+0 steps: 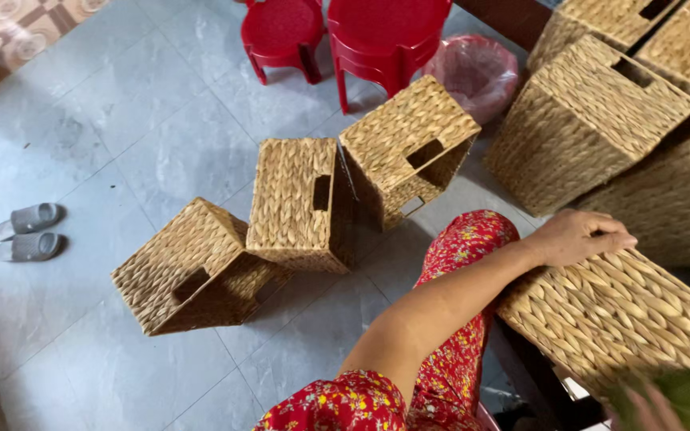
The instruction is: The person sits on the floor and wipes woven water-hyacinth storage baskets one at a time with a green cloth, turning each basket to clean its sides, inside and edges, then sets it aside and picks up the next basket. Near the end they pick up yellow-handled scissors and trim the basket surface.
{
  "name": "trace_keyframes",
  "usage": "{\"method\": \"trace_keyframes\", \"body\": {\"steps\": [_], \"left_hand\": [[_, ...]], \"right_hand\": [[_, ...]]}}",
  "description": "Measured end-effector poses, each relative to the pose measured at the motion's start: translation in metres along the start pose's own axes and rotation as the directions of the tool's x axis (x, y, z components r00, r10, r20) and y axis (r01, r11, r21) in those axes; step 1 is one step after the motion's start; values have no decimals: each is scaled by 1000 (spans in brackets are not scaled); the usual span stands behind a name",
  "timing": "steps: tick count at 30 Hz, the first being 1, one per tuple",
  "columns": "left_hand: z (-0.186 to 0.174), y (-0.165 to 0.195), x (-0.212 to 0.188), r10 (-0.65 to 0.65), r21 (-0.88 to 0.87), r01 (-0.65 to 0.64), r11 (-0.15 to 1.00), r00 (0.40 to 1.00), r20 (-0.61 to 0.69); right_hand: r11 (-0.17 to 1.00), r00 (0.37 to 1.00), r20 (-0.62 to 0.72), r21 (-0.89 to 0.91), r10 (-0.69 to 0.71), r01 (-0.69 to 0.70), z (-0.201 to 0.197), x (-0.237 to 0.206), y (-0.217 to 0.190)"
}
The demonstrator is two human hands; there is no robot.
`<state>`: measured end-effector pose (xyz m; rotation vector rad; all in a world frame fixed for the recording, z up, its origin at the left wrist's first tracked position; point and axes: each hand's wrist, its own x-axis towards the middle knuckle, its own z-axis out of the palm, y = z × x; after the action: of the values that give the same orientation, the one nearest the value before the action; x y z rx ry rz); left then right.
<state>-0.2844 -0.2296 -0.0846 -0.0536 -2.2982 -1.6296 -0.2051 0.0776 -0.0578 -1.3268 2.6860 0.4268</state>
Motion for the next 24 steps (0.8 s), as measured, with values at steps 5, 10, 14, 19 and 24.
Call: {"method": "trace_keyframes", "body": {"steps": [5, 10, 14, 19, 24], "left_hand": [[-5, 5, -3, -64, -44, 66, 997, 997, 40], [-8, 8, -5, -77, -26, 80, 996, 993, 88], [-6, 8, -2, -1, 8, 0, 1000, 998, 61], [-2, 5, 1, -14, -11, 15, 1000, 999, 51], [1, 6, -1, 22, -8, -22, 1000, 1000, 12]], "right_hand": [[939, 801, -593, 314, 76, 144, -31, 14, -110], [946, 809, -585, 225, -62, 235, -74, 13, -95], [958, 881, -470, 221, -61, 184, -59, -8, -38], [984, 938, -331, 169, 101, -46, -32, -9, -10], [975, 949, -246, 152, 198, -164, -14, -20, 0]]}}
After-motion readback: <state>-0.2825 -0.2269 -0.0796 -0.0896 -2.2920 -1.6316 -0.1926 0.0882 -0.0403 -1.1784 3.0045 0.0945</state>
